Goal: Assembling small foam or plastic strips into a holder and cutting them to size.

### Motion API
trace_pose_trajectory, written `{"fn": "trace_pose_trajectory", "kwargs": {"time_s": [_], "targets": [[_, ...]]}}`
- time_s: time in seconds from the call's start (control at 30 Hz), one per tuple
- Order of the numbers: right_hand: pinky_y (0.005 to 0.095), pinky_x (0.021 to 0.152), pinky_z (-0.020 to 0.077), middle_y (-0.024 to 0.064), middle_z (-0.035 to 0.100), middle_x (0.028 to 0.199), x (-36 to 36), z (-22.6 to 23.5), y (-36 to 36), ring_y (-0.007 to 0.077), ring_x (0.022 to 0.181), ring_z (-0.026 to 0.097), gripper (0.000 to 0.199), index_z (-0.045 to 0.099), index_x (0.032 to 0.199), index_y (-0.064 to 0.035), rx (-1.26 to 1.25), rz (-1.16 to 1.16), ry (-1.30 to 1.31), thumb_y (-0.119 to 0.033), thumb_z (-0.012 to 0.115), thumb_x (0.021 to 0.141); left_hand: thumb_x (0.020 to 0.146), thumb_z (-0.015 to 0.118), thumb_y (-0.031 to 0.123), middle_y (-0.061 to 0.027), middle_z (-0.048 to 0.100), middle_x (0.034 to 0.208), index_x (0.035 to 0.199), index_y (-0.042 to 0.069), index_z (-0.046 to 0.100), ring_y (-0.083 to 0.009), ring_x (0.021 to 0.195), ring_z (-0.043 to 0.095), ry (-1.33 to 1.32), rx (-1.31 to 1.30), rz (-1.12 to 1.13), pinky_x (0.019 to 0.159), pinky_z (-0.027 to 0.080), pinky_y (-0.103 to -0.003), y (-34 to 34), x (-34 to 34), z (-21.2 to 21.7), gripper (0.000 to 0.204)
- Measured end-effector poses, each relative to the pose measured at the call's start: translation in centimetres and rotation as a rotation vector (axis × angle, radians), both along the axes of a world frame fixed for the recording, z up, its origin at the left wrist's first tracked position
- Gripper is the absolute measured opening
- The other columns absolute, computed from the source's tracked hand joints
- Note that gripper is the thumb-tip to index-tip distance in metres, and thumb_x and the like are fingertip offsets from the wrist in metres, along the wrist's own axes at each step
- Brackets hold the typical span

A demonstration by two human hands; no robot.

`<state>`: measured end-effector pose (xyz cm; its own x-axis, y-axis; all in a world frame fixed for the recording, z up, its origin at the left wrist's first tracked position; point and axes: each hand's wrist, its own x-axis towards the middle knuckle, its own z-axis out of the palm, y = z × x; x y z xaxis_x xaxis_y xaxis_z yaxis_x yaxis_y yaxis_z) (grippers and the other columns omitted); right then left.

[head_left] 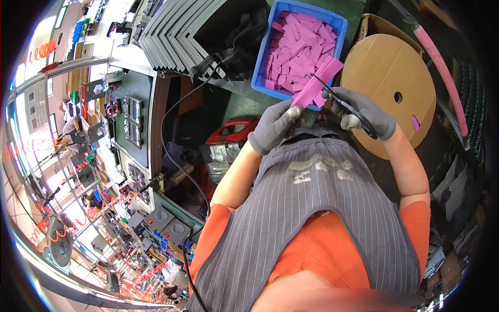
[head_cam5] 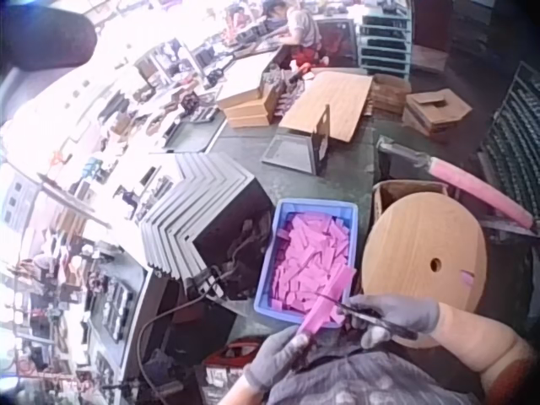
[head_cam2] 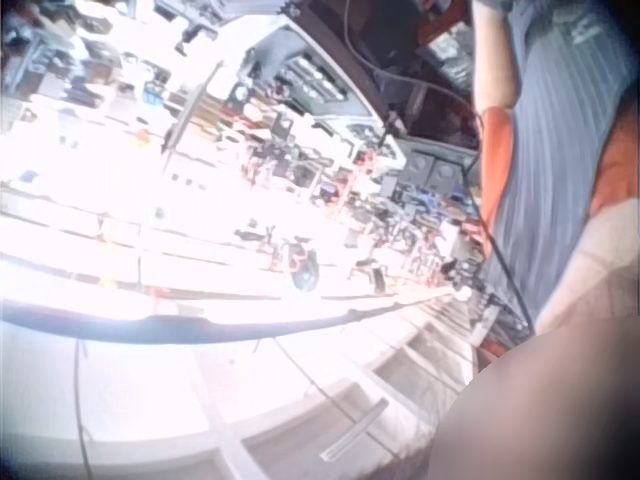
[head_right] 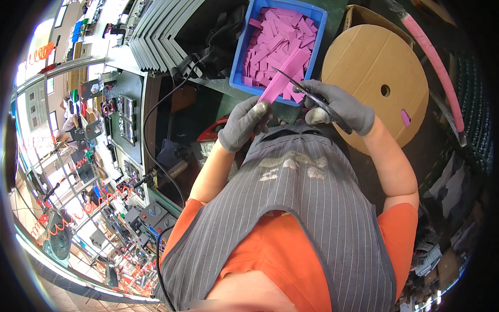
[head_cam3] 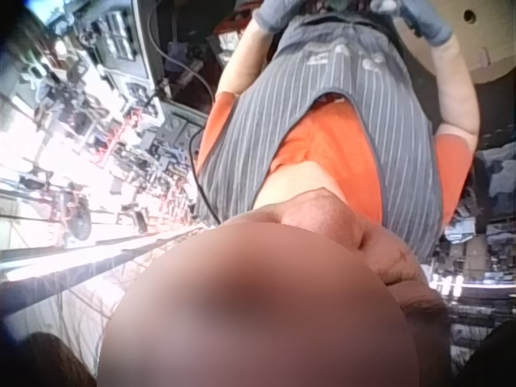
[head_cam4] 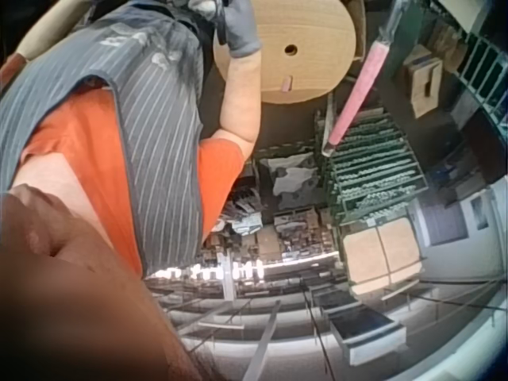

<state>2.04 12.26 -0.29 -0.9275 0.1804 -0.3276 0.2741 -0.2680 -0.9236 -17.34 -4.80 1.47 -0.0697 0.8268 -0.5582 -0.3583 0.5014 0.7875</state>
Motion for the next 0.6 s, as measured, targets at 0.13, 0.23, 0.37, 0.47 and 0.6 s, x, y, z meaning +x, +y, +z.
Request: {"fn": "trace_pose_trajectory", "kwargs": {"time_s": [0.13,0.23,0.37,0.47,0.6], "targets": [[0.0254,0.072,0.041,0.0008,0.049,0.085,0.0,-0.2,-0.1,0.0122,0.08,0.047,0.084,0.045,0.126,-0.0005,-0.017,-0.015,0.022,-0.047,0.077,0.064,0.092,0.049,0.035,0.0014,0.052,0.07,0.091,0.004,0.055,-0.0036,0.053,0.046,0.005,-0.009,0.012,0.05,0.041,-0.018,0.1,0.1,0.1,0.032],[0.0253,0.072,0.0414,0.0015,0.051,0.084,-0.1,-0.2,0.0,0.0114,0.079,0.048,0.081,0.044,0.127,-0.0005,-0.016,-0.017,0.048,-0.043,0.077,0.066,0.092,0.049,0.035,0.0019,0.051,0.069,0.09,0.004,0.055,-0.0035,0.052,0.046,0.013,0.002,-0.012,0.05,0.041,-0.018,0.1,0.0,-0.1,0.032],[0.0201,0.066,0.0401,0.001,0.052,0.086,-0.8,0.4,-0.1,0.0073,0.074,0.048,0.066,0.05,0.117,0.0003,-0.03,-0.04,-0.085,-0.038,0.075,0.069,0.092,0.05,0.031,0.0009,0.054,0.076,0.1,0.003,0.055,-0.0048,0.057,0.046,-0.05,-0.014,-0.01,0.049,0.038,-0.019,0.2,-0.3,-0.4,0.03],[0.0214,0.06,0.0427,0.0032,0.058,0.079,-1.0,0.7,0.1,0.0081,0.069,0.053,0.04,0.058,0.106,0.0005,0.049,-0.06,-0.126,-0.024,0.069,0.077,0.092,0.05,0.033,0.0008,0.054,0.075,0.095,0.003,0.055,-0.0056,0.057,0.046,0.017,-0.035,-0.014,0.049,0.039,-0.02,0.4,-0.6,-1.4,0.03],[0.0191,0.047,0.0399,0.0021,0.057,0.066,-1.4,-0.8,0.7,0.0068,0.054,0.053,0.019,0.061,0.094,-0.0011,-0.101,-0.065,-0.401,-0.016,0.06,0.082,0.092,0.049,0.035,0.0004,0.053,0.073,0.092,0.004,0.055,-0.0063,0.056,0.046,0.013,-0.094,-0.026,0.049,0.039,-0.021,0.6,-1.2,-4.6,0.032]]}}
